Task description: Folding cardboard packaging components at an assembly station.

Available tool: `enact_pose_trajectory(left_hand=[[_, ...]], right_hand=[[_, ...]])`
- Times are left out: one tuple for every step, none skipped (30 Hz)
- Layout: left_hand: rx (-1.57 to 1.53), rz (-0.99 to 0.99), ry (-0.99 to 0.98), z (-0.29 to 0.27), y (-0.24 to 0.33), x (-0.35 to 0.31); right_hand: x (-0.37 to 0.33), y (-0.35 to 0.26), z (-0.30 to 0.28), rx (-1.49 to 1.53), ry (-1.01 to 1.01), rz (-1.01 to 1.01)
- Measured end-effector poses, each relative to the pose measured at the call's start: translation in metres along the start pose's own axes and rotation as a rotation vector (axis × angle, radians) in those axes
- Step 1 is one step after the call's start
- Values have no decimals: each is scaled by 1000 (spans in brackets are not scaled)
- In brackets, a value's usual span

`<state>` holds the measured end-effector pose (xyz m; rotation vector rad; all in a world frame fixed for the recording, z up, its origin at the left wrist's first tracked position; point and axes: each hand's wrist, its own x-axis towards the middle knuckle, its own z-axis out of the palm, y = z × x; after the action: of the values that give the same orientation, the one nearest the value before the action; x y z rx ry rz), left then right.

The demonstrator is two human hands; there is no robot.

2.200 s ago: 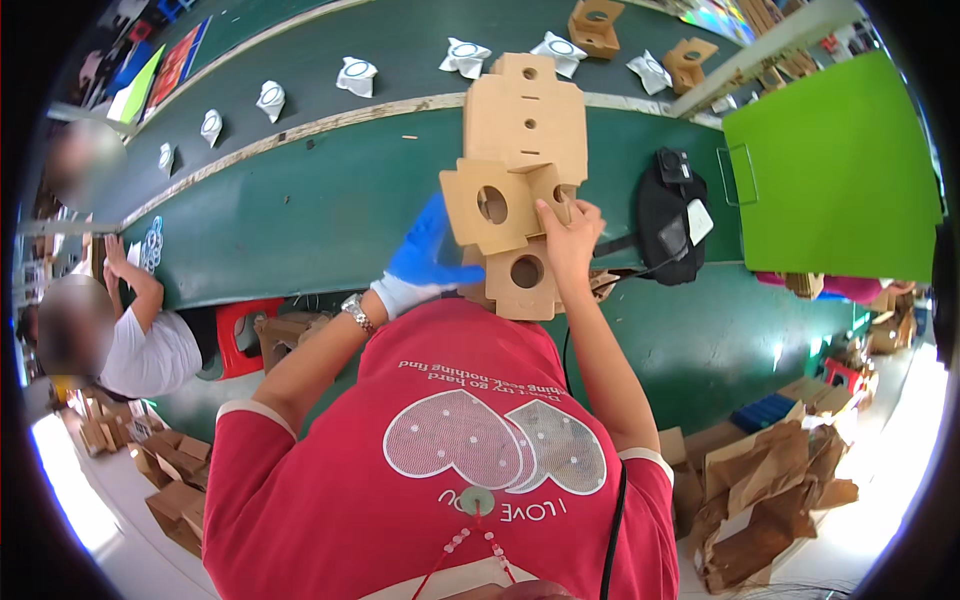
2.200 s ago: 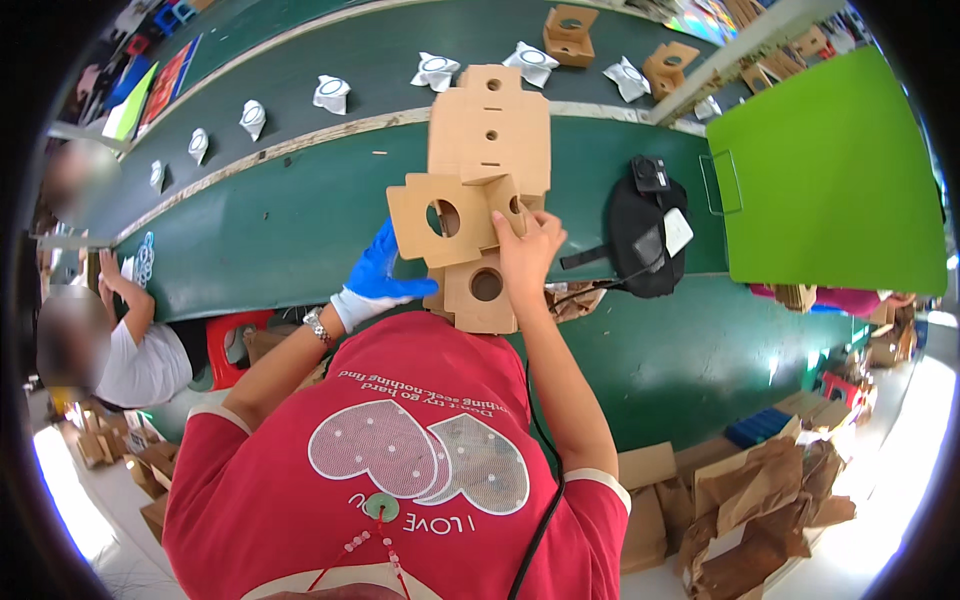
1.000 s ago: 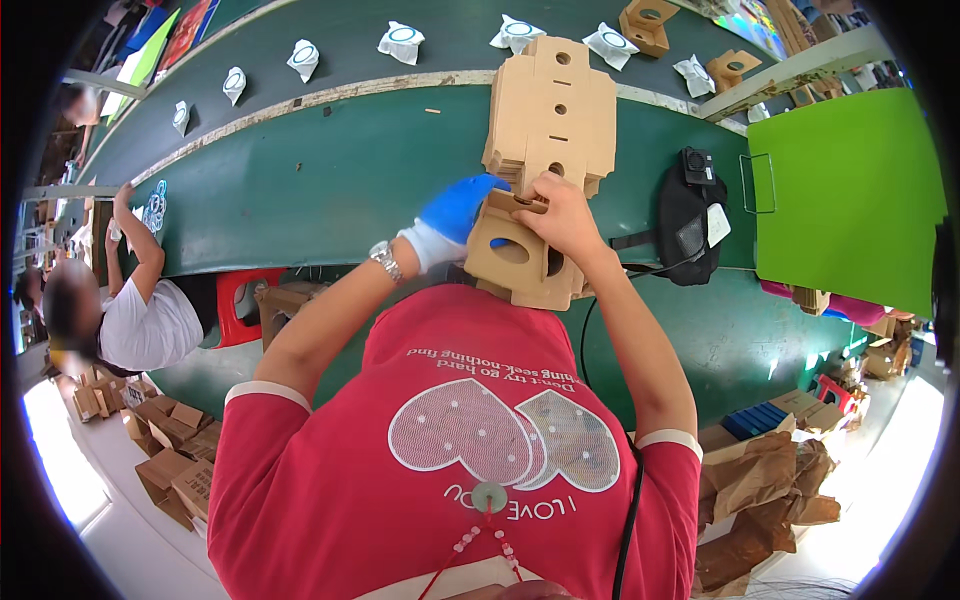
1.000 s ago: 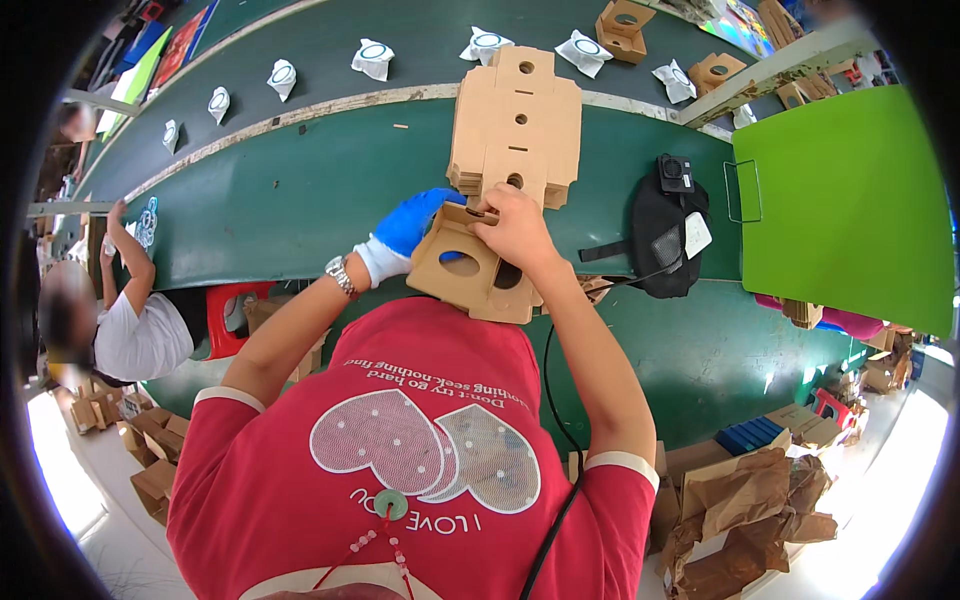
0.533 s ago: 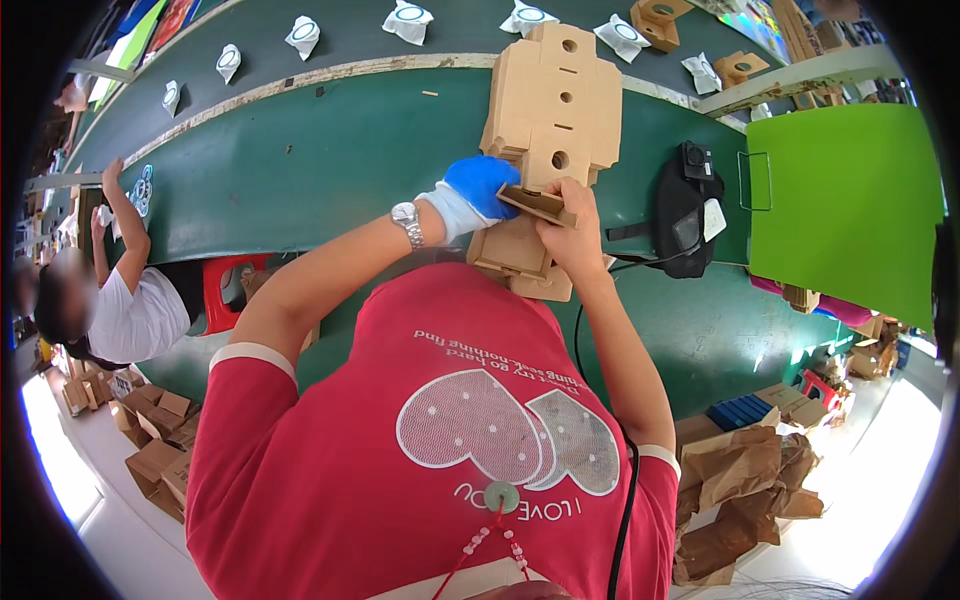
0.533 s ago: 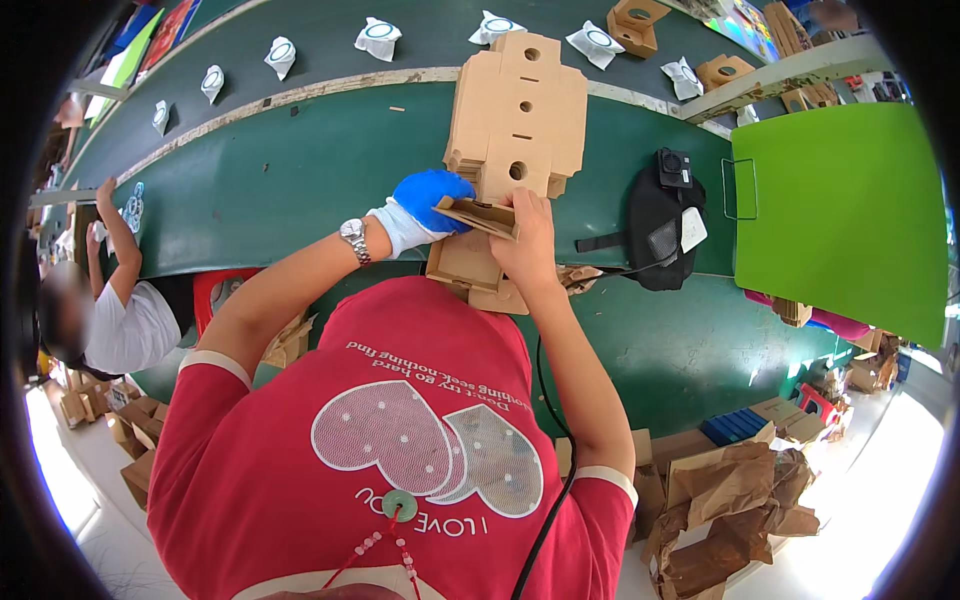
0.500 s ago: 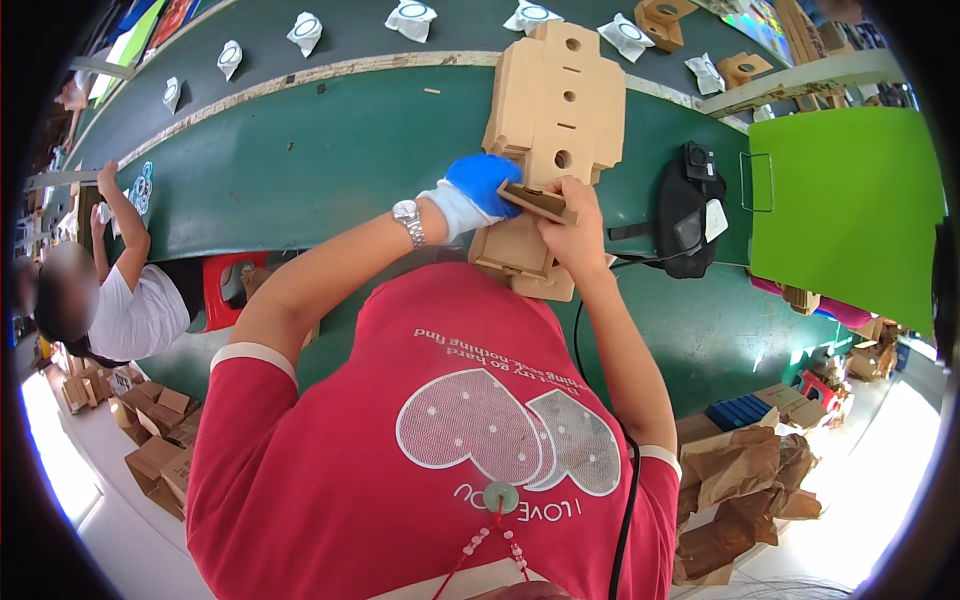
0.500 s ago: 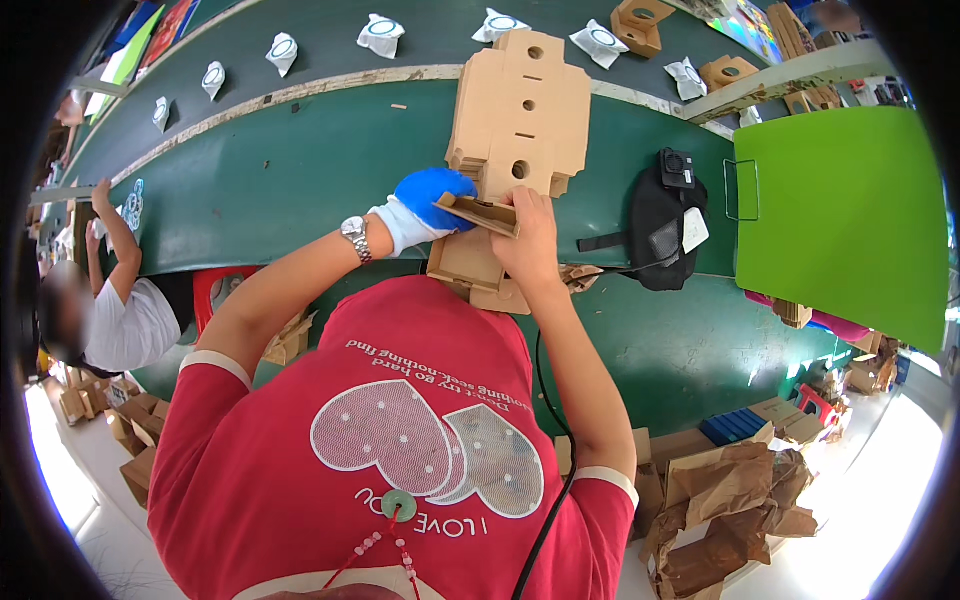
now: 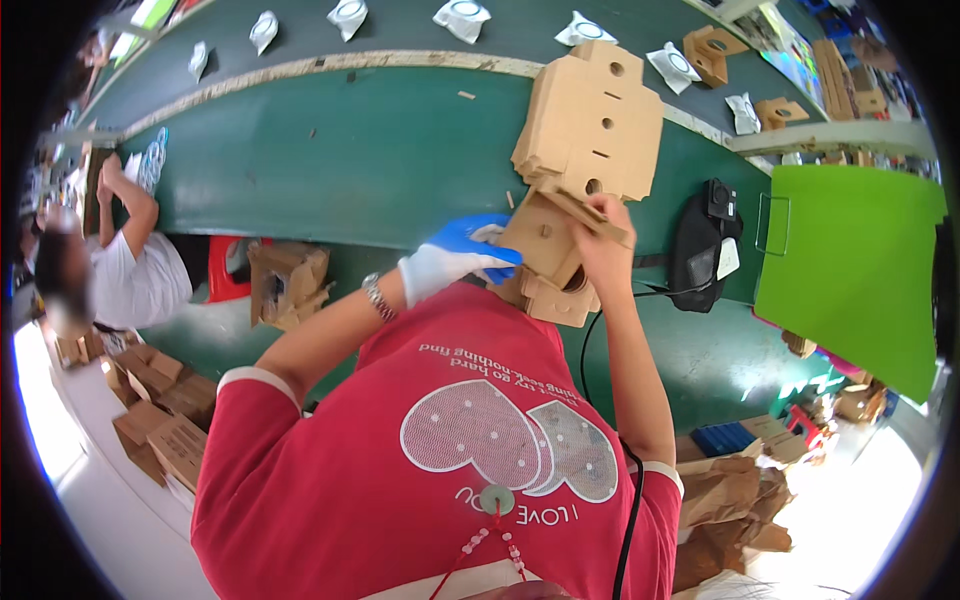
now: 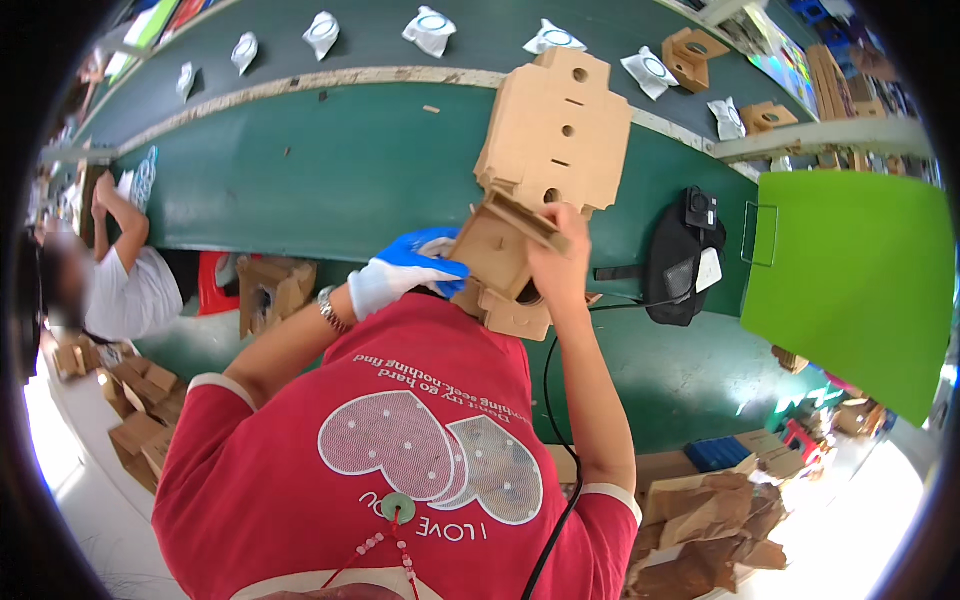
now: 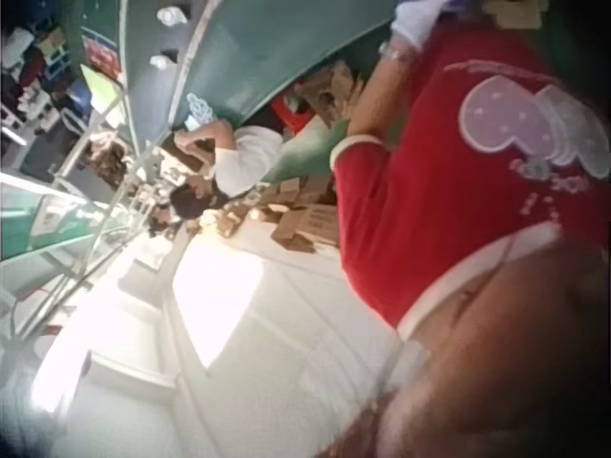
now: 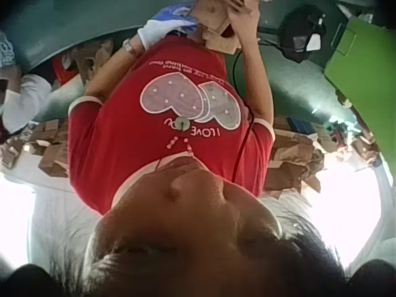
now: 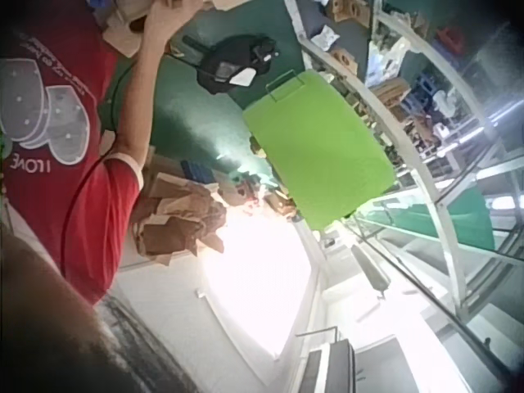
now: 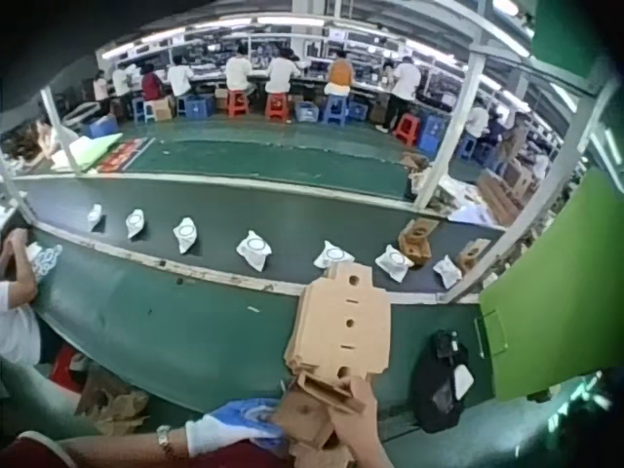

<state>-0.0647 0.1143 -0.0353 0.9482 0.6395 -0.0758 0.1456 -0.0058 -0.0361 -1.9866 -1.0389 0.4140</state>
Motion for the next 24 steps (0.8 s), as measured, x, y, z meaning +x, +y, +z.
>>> enact_pose_trajectory(left_hand=[[27,-8,-16,-11,1,2],[-90,29,129,-21,-1,8],[-204,68,270,-33,0,15],[-277,154,306,-44,16,22],[-320,174,320,-63,30,37],[-362,196,331,-80,48,57],[-399,227,357,-87,70,81],[-440,259,383,-94,93,106],[-433,296,385,-105,109,136],[-432,334,387,-118,121,167],[-426,362,392,-125,134,195],[-423,391,401,-132,145,220],[-404,362,455,-142,154,241],[-460,330,436,-148,162,258],[-429,378,493,-162,164,269],[-396,423,554,-172,160,274],[-371,414,565,-155,161,273],[-401,376,630,-137,158,270],[-375,406,557,-131,148,258],[-346,432,480,-124,135,245],[-283,407,489,-115,118,226],[-222,381,498,-104,99,202],[-175,361,502,-93,76,177],[-136,343,518,-83,51,149]], right_hand=[[2,-3,1,35,-102,58],[3,-9,1,41,-69,71],[4,-16,1,232,-7,148],[4,-18,-3,422,49,217],[2,-17,-12,432,98,216],[-3,-13,-20,438,125,216],[-11,-8,-28,408,207,254],[-20,-2,-34,375,287,292],[-30,6,-38,339,325,313],[-40,8,-38,335,348,313],[-49,11,-38,234,365,375],[-58,14,-37,134,375,436],[-68,15,-33,47,344,432],[-81,29,-24,-89,316,321],[-89,27,-18,-91,263,311],[-95,23,-10,-92,207,303],[-102,26,-5,-104,220,326],[-108,30,0,-41,157,370],[-112,32,3,31,86,403],[-112,30,3,28,89,418],[-111,25,2,61,135,443],[-110,21,1,93,181,468],[-111,20,-1,2,217,419],[-110,17,-3,-1,197,424]])
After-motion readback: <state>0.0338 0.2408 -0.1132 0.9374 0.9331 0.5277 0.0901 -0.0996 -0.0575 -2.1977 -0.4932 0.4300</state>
